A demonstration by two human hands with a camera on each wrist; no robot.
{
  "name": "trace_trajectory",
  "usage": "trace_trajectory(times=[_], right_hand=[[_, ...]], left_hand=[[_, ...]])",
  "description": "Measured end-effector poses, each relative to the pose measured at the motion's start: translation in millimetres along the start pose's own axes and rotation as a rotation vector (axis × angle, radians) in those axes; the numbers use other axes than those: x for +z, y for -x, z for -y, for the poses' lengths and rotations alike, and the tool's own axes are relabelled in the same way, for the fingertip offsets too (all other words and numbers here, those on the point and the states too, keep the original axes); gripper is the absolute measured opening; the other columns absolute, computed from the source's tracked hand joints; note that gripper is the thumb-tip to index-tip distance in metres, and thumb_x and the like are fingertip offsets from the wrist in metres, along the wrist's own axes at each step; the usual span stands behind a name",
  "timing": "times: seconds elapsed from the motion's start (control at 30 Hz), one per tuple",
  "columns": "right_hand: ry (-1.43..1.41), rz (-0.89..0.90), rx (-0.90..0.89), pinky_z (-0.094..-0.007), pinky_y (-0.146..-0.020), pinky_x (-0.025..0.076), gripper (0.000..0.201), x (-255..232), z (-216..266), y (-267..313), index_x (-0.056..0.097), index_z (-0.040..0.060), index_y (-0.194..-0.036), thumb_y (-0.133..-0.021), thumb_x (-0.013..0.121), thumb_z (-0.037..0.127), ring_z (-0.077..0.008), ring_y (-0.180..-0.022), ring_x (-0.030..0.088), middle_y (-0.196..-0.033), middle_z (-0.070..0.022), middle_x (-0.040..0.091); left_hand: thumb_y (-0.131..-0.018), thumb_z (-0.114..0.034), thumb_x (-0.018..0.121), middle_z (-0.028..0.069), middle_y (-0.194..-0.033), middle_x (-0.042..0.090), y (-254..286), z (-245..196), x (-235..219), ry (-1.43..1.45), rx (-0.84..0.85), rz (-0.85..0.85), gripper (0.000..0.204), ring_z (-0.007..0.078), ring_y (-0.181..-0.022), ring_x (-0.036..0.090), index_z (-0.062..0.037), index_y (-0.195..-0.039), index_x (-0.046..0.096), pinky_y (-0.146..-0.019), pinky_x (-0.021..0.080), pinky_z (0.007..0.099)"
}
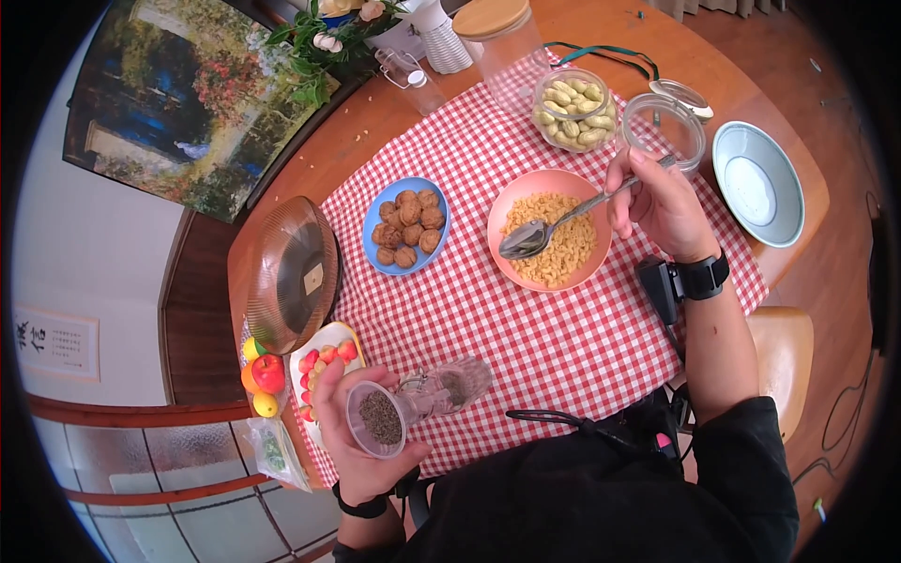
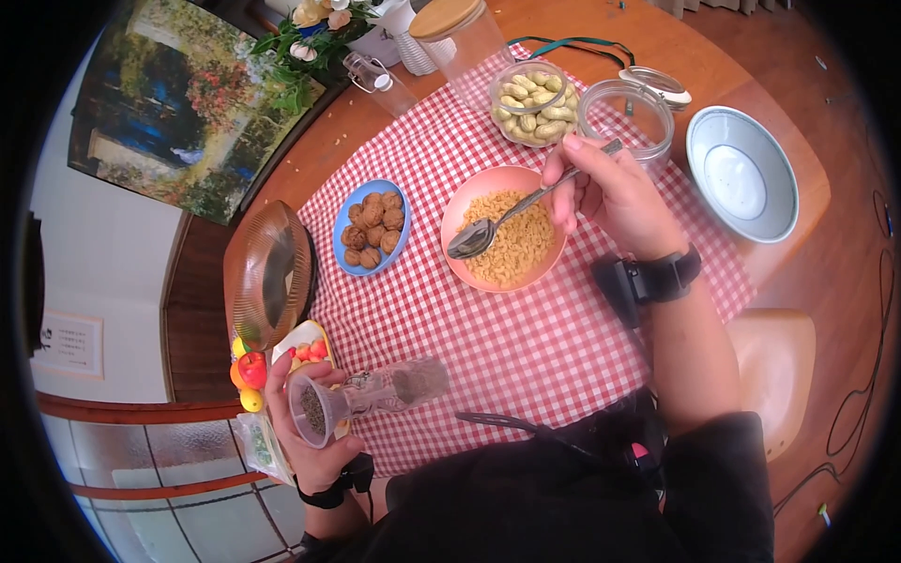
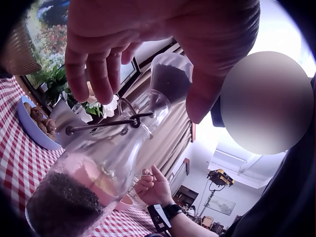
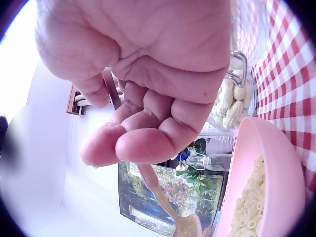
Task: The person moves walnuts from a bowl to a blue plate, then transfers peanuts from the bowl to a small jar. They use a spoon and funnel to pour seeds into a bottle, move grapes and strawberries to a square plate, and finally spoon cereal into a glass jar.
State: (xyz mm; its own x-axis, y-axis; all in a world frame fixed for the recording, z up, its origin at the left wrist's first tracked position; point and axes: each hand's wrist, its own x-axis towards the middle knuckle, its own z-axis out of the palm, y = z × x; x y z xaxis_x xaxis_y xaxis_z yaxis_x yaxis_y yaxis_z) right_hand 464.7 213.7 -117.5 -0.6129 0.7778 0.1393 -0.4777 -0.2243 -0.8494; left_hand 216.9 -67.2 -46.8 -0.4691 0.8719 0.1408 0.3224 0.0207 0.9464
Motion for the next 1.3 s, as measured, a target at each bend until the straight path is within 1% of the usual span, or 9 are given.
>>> trace_trajectory(times=[0.07,0.2,0.27,0.4,0.5,0.57,1.0,1.17,1.3], right_hand=[[-0.001,0.004,-0.001,-0.0223,-0.054,0.044,0.036,0,0,-1,0.058,0.002,-0.086,-0.099,0.039,0.03,-0.0122,-0.051,0.054,-0.059,-0.0086,0.061],[-0.005,0.001,-0.009,-0.0225,-0.054,0.044,0.036,-1,-2,-1,0.058,0.002,-0.087,-0.099,0.038,0.03,-0.0123,-0.051,0.054,-0.059,-0.0086,0.061],[-0.003,-0.003,-0.006,-0.0225,-0.054,0.044,0.036,-1,-2,-1,0.058,0.002,-0.087,-0.099,0.038,0.03,-0.0123,-0.051,0.054,-0.059,-0.0087,0.061],[-0.003,-0.011,-0.001,-0.0223,-0.054,0.044,0.036,-1,-2,-1,0.058,0.002,-0.087,-0.099,0.038,0.029,-0.0125,-0.051,0.054,-0.059,-0.0087,0.061],[-0.008,-0.006,0.0,-0.0221,-0.053,0.044,0.036,-1,-2,-1,0.058,0.0018,-0.087,-0.099,0.038,0.029,-0.0127,-0.051,0.055,-0.059,-0.0087,0.061],[-0.005,-0.003,-0.001,-0.022,-0.053,0.044,0.036,-2,-2,-1,0.058,0.0016,-0.087,-0.099,0.039,0.029,-0.0127,-0.051,0.055,-0.059,-0.0087,0.061],[0.006,-0.017,0.011,-0.0236,-0.053,0.045,0.035,0,-1,-1,0.057,0.0011,-0.087,-0.099,0.038,0.029,-0.0141,-0.051,0.055,-0.059,-0.0092,0.061],[0.019,-0.015,0.013,-0.0242,-0.053,0.045,0.035,0,-1,-1,0.057,0.0016,-0.086,-0.099,0.039,0.029,-0.015,-0.052,0.055,-0.058,-0.0093,0.06],[0.024,-0.027,0.008,-0.0252,-0.053,0.044,0.035,2,-1,-1,0.057,0.0021,-0.086,-0.099,0.039,0.029,-0.0161,-0.051,0.055,-0.058,-0.0097,0.06]], left_hand=[[-0.053,-0.014,0.09,0.0125,-0.121,0.05,0,3,-5,0.01,0.011,0.093,0.11,0.0228,-0.111,0.053,-0.0037,-0.139,0.023,-0.095,0.045,0.0367],[-0.053,-0.013,0.09,0.0124,-0.122,0.05,-2,3,-5,0.01,-0.012,0.106,0.106,0.0228,-0.113,0.052,-0.0032,-0.137,0.027,-0.097,0.044,0.0372],[-0.053,-0.012,0.089,0.0124,-0.123,0.05,-3,7,-8,-0.021,0.004,0.173,0.101,0.0232,-0.113,0.052,-0.0024,-0.135,0.031,-0.098,0.042,0.0387],[-0.053,-0.013,0.088,0.0115,-0.12,0.052,-5,8,-5,-0.003,-0.02,0.161,0.093,0.0218,-0.111,0.052,-0.0015,-0.13,0.038,-0.095,0.043,0.0367],[-0.053,-0.016,0.088,0.0102,-0.117,0.054,-5,14,-10,-0.127,-0.007,0.228,0.086,0.0196,-0.106,0.053,-0.0012,-0.125,0.044,-0.091,0.043,0.0336],[-0.053,-0.019,0.088,0.0088,-0.114,0.055,-3,12,-4,-0.066,-0.072,0.151,0.079,0.0183,-0.103,0.054,-0.001,-0.119,0.049,-0.087,0.043,0.0319],[-0.054,-0.017,0.087,0.0106,-0.114,0.054,-8,2,-4,-0.095,-0.073,0.195,0.07,0.0214,-0.105,0.055,-0.0006,-0.113,0.055,-0.09,0.044,0.0343],[-0.056,-0.017,0.087,0.012,-0.113,0.055,-10,3,-4,-0.101,0.016,0.224,0.062,0.0221,-0.106,0.055,-0.0008,-0.108,0.056,-0.089,0.045,0.0351],[-0.057,-0.017,0.086,0.012,-0.113,0.056,-13,0,-4,-0.128,0.029,0.241,0.06,0.0219,-0.105,0.055,-0.0013,-0.106,0.056,-0.088,0.046,0.0345]])
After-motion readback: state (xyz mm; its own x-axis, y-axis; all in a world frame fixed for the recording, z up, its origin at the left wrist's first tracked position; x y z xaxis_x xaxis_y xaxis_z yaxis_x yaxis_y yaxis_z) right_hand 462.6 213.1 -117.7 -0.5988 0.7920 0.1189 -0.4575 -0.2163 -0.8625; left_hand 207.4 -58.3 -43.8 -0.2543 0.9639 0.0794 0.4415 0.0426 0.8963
